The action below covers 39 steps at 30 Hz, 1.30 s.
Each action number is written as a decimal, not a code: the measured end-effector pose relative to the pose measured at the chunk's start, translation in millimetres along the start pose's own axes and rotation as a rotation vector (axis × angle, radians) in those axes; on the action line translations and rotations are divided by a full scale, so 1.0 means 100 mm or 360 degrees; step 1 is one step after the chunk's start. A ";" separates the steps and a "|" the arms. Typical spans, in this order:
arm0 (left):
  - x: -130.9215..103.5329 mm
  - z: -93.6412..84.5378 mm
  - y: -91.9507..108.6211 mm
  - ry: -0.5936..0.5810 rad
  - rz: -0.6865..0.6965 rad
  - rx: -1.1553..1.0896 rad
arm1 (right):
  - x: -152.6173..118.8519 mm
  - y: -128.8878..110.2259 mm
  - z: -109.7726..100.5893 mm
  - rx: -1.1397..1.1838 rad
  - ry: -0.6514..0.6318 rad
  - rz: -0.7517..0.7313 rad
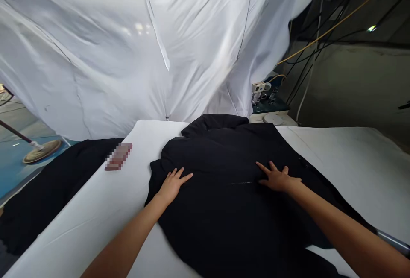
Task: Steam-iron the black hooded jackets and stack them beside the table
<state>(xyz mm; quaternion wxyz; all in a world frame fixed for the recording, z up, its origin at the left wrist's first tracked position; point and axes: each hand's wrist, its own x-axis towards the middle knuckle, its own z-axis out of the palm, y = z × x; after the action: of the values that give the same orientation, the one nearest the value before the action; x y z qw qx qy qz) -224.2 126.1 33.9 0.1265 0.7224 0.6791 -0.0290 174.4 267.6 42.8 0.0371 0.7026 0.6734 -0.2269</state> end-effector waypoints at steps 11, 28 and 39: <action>0.04 0.02 0.13 0.0059 -0.0401 -0.0033 | -0.21 -0.07 0.09 -0.0319 0.0445 0.0033; -0.83 0.47 -0.06 0.0640 -0.0552 -0.0369 | -1.29 0.52 0.81 -0.0479 0.0422 -0.0315; -0.96 0.34 -0.31 0.0456 -0.0999 -0.0714 | -1.98 0.44 0.99 -0.0327 0.0151 -0.0735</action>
<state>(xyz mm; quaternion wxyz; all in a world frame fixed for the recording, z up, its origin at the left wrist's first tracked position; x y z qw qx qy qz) -258.2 26.3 17.0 0.1699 0.4316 0.8667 0.1834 192.1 44.5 16.0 0.0237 0.5327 0.8364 -0.1266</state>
